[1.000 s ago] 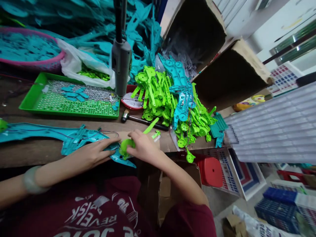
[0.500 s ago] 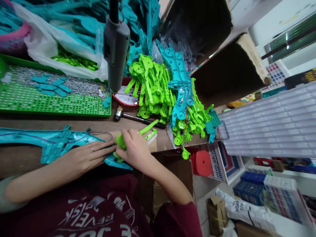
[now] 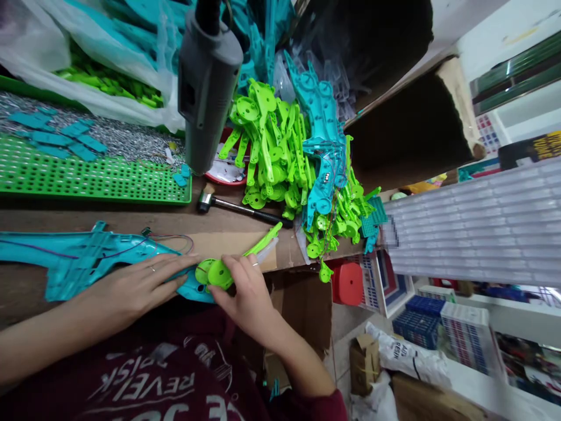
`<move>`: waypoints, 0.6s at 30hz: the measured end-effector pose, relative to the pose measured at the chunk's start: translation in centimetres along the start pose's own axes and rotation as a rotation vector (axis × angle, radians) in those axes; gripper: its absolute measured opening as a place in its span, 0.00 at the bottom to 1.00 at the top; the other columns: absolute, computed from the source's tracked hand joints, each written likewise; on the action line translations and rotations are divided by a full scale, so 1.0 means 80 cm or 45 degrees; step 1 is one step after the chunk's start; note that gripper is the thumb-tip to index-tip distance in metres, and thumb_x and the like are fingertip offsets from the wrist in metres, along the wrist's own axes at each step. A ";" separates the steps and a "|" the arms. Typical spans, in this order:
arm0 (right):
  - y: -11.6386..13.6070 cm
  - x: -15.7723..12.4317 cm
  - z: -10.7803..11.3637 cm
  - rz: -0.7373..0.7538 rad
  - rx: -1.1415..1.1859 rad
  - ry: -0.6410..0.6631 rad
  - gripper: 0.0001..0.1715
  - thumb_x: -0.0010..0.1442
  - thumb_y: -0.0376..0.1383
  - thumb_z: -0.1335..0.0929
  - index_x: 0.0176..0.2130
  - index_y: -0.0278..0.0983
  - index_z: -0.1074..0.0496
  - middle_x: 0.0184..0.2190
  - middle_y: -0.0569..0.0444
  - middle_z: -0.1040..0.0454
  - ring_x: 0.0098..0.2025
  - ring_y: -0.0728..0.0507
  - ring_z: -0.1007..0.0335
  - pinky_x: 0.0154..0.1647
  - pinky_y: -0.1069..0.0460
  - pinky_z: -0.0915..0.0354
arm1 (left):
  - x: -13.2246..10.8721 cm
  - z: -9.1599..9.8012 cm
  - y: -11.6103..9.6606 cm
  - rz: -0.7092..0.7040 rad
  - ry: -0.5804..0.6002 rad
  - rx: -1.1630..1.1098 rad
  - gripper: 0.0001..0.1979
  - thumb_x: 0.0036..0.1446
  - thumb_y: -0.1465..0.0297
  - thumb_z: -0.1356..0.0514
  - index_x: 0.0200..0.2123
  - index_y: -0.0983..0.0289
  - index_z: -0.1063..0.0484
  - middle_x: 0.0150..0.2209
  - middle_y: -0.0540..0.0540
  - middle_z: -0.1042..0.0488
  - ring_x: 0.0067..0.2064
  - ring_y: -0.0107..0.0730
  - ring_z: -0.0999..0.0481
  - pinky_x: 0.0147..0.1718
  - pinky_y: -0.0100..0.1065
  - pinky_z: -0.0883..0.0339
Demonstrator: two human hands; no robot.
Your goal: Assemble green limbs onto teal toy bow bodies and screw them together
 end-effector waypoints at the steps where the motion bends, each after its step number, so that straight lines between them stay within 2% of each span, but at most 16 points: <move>1: 0.003 0.000 0.000 0.013 -0.002 -0.002 0.26 0.65 0.42 0.30 0.59 0.37 0.35 0.49 0.44 0.23 0.52 0.39 0.27 0.62 0.40 0.37 | 0.000 -0.001 0.000 0.009 0.007 -0.015 0.22 0.56 0.84 0.53 0.47 0.68 0.25 0.65 0.63 0.34 0.63 0.46 0.32 0.62 0.45 0.39; 5: 0.010 0.003 -0.004 0.037 -0.019 0.029 0.27 0.64 0.43 0.30 0.58 0.37 0.34 0.48 0.45 0.21 0.48 0.39 0.25 0.58 0.41 0.36 | -0.001 -0.001 0.002 0.029 -0.005 -0.059 0.23 0.57 0.82 0.53 0.50 0.67 0.26 0.66 0.63 0.36 0.64 0.45 0.33 0.63 0.45 0.39; 9: 0.008 0.003 -0.005 0.001 -0.014 -0.042 0.25 0.62 0.44 0.28 0.55 0.38 0.32 0.46 0.47 0.20 0.45 0.38 0.25 0.52 0.42 0.34 | -0.002 -0.003 0.002 0.025 -0.004 -0.078 0.22 0.57 0.82 0.52 0.49 0.67 0.26 0.66 0.63 0.36 0.63 0.46 0.32 0.63 0.46 0.39; 18: 0.011 0.008 -0.005 0.097 -0.044 0.027 0.21 0.61 0.44 0.27 0.50 0.38 0.31 0.48 0.48 0.20 0.46 0.39 0.27 0.52 0.43 0.34 | -0.006 -0.006 0.002 0.009 0.076 -0.025 0.24 0.59 0.83 0.54 0.53 0.67 0.28 0.68 0.63 0.39 0.66 0.49 0.36 0.63 0.50 0.39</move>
Point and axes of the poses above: each hand's wrist, its own x-axis towards the middle knuckle, its own z-axis out of the back of the hand, y = z × x, the point moved 7 cm from there along x, towards the middle knuckle
